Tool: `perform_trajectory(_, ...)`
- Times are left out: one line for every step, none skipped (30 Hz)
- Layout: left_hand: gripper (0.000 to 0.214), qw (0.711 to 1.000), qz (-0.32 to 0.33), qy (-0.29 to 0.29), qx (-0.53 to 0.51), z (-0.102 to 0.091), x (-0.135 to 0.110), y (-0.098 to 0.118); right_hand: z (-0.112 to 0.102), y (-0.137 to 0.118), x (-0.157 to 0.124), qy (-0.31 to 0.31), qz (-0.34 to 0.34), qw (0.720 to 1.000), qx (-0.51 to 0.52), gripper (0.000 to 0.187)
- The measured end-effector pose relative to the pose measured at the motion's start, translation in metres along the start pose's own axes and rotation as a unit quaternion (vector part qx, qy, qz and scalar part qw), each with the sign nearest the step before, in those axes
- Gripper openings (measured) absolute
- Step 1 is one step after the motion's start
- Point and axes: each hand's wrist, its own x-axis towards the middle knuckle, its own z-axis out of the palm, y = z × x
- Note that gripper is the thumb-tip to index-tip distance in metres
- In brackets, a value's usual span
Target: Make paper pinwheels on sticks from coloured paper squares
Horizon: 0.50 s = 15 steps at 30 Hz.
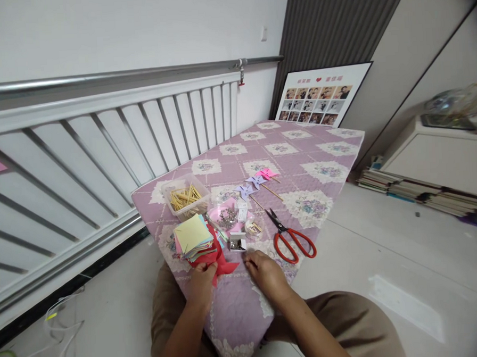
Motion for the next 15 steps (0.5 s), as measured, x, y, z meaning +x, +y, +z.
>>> perform_trajectory(0.007,1.000,-0.001,0.000,0.000,0.0000,-0.0002,0.0003,0.0005,-0.0003,0.0015,-0.003,0.000,1.000,-0.003,0.021)
perform_trajectory(0.008,1.000,-0.001,-0.001,0.000,0.0001,-0.0005,0.0007,0.0005,-0.0006,0.0029,-0.007,0.000,1.000,-0.007,0.022)
perform_trajectory(0.008,1.000,-0.002,-0.001,0.001,0.0003,-0.0008,0.0010,0.0003,-0.0008,0.0042,-0.011,-0.001,1.000,-0.011,0.023)
perform_trajectory(0.008,1.000,-0.002,-0.002,0.001,0.0004,-0.0011,0.0012,-0.0001,-0.0010,0.0053,-0.016,-0.002,1.000,-0.015,0.024)
perform_trajectory(0.008,1.000,-0.002,-0.003,0.001,0.0006,-0.0012,0.0013,-0.0004,-0.0012,0.0062,-0.021,-0.003,1.000,-0.021,0.024)
perform_trajectory(0.008,1.000,-0.002,-0.003,0.001,0.0008,-0.0013,0.0013,-0.0005,-0.0014,0.0069,-0.025,-0.003,0.999,-0.028,0.023)
perform_trajectory(0.008,1.000,-0.002,-0.004,0.000,0.0010,-0.0011,0.0011,-0.0005,-0.0017,0.0075,-0.028,-0.002,0.999,-0.035,0.023)
perform_trajectory(0.008,1.000,-0.002,-0.004,-0.001,0.0012,-0.0008,0.0009,-0.0001,-0.0018,0.0078,-0.030,-0.001,0.999,-0.042,0.023)
perform_trajectory(0.008,1.000,-0.002,-0.004,-0.003,0.0014,-0.0004,0.0006,0.0004,-0.0019,0.0079,-0.031,0.001,0.998,-0.049,0.022)
perform_trajectory(0.008,1.000,-0.001,-0.004,-0.004,0.0016,0.0001,0.0003,0.0012,-0.0019,0.0078,-0.031,0.002,0.998,-0.054,0.022)
perform_trajectory(0.008,1.000,0.000,-0.004,-0.004,0.0018,0.0006,0.0001,0.0021,-0.0018,0.0074,-0.029,0.004,0.998,-0.058,0.022)
perform_trajectory(0.008,1.000,0.001,-0.004,-0.004,0.0020,0.0011,-0.0001,0.0033,-0.0016,0.0067,-0.026,0.006,0.998,-0.061,0.022)
perform_trajectory(0.009,1.000,0.002,-0.003,-0.002,0.0021,0.0016,-0.0003,0.0046,-0.0013,0.0056,-0.020,0.008,0.998,-0.063,0.021)
perform_trajectory(0.009,1.000,0.004,-0.002,0.001,0.0023,0.0021,-0.0005,0.0062,-0.0009,0.0043,-0.014,0.008,0.998,-0.062,0.022)
perform_trajectory(0.010,1.000,0.007,-0.001,0.005,0.0024,0.0026,-0.0007,0.0079,-0.0004,0.0028,-0.008,0.007,0.998,-0.060,0.023)
